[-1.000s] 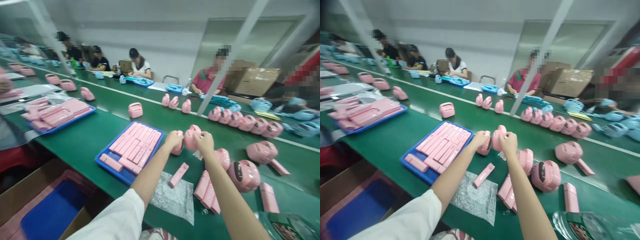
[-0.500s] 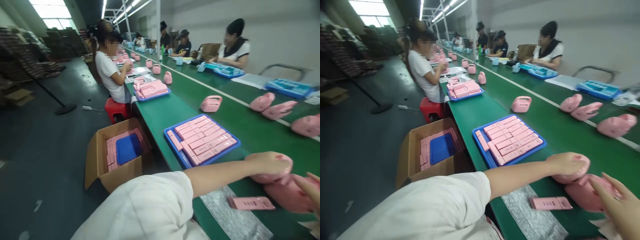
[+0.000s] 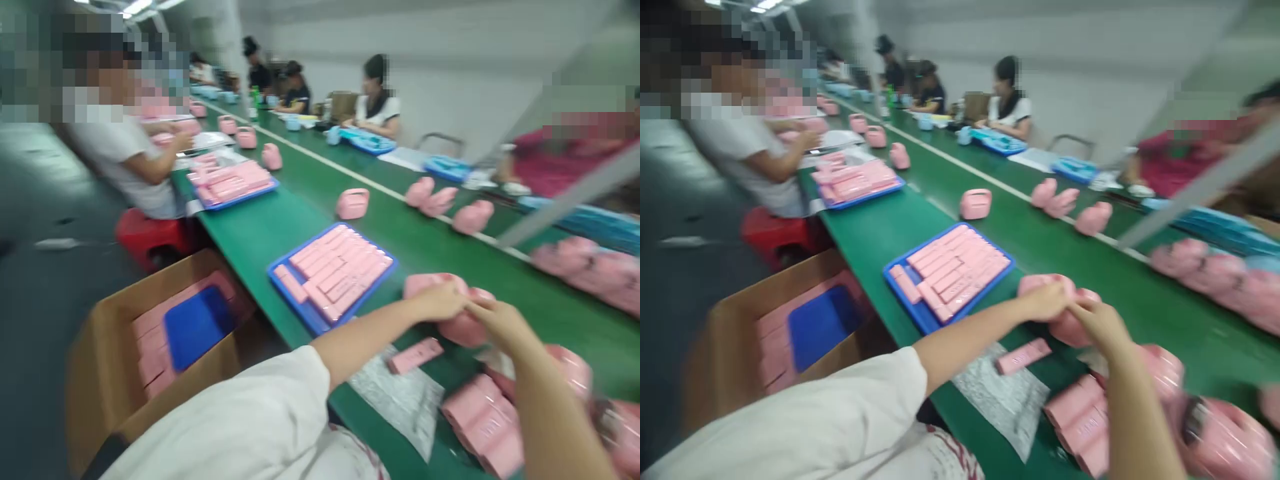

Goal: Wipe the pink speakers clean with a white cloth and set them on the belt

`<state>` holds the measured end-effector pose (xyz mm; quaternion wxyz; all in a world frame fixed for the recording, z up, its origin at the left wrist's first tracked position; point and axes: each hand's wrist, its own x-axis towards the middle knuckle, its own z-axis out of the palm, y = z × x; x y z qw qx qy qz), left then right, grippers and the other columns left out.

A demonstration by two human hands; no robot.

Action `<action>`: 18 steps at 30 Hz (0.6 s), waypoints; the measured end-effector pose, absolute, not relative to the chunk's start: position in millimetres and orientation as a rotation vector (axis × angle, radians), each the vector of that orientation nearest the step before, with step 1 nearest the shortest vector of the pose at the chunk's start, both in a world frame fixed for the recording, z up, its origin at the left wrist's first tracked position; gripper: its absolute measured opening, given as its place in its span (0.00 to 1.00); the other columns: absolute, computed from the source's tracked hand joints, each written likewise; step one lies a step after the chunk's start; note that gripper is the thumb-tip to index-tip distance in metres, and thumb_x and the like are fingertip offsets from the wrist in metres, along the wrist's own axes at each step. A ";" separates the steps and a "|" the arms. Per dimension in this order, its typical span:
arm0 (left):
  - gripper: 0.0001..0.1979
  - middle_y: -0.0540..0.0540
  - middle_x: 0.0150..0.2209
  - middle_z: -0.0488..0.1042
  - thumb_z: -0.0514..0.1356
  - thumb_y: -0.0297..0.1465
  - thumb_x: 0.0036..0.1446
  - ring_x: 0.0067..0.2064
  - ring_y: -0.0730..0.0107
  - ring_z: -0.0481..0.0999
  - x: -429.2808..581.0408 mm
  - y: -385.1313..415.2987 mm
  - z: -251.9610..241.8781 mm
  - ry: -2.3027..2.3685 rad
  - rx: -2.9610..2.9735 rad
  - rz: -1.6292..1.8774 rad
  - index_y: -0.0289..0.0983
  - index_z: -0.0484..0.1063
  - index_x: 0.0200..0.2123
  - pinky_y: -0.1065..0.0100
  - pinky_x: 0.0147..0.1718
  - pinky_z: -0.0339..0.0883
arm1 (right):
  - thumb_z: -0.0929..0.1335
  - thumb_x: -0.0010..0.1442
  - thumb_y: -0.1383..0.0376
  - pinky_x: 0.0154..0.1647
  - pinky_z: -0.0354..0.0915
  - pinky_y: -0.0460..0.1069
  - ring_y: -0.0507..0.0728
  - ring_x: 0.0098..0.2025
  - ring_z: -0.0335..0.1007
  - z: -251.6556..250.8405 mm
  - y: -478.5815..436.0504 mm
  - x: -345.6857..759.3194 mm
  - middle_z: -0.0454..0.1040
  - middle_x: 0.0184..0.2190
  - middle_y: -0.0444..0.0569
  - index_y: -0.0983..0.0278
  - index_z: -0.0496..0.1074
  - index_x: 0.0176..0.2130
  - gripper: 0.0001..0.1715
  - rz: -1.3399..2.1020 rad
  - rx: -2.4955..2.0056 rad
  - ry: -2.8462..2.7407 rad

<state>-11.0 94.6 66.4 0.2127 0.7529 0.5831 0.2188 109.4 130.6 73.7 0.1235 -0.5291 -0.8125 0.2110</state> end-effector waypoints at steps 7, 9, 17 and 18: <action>0.15 0.38 0.46 0.76 0.49 0.30 0.63 0.48 0.60 0.76 -23.0 145.8 69.9 1.740 2.114 0.430 0.33 0.74 0.44 0.64 0.45 0.70 | 0.65 0.50 0.58 0.25 0.50 0.46 0.50 0.23 0.55 64.2 142.4 118.5 0.54 0.14 0.40 0.63 0.60 0.16 0.18 0.770 -1.688 -2.103; 0.16 0.36 0.50 0.73 0.51 0.32 0.63 0.49 0.59 0.75 -24.5 170.1 78.0 1.828 2.084 0.419 0.32 0.70 0.50 0.60 0.47 0.69 | 0.66 0.51 0.59 0.25 0.48 0.46 0.49 0.22 0.53 62.1 143.8 115.5 0.54 0.15 0.38 0.63 0.58 0.16 0.18 0.828 -1.683 -2.070; 0.20 0.39 0.56 0.66 0.58 0.37 0.61 0.54 0.57 0.70 -8.2 312.6 101.8 1.943 2.149 0.358 0.36 0.66 0.55 0.50 0.52 0.67 | 0.70 0.50 0.58 0.28 0.50 0.45 0.49 0.26 0.58 60.5 146.1 110.0 0.64 0.19 0.40 0.63 0.63 0.19 0.17 0.958 -1.736 -1.968; 0.19 0.40 0.56 0.67 0.58 0.37 0.61 0.54 0.57 0.70 -6.5 332.2 102.0 1.965 2.146 0.349 0.36 0.66 0.54 0.50 0.51 0.67 | 0.70 0.50 0.58 0.28 0.50 0.46 0.50 0.26 0.59 60.8 146.2 109.4 0.64 0.20 0.40 0.63 0.64 0.20 0.16 0.967 -1.749 -1.955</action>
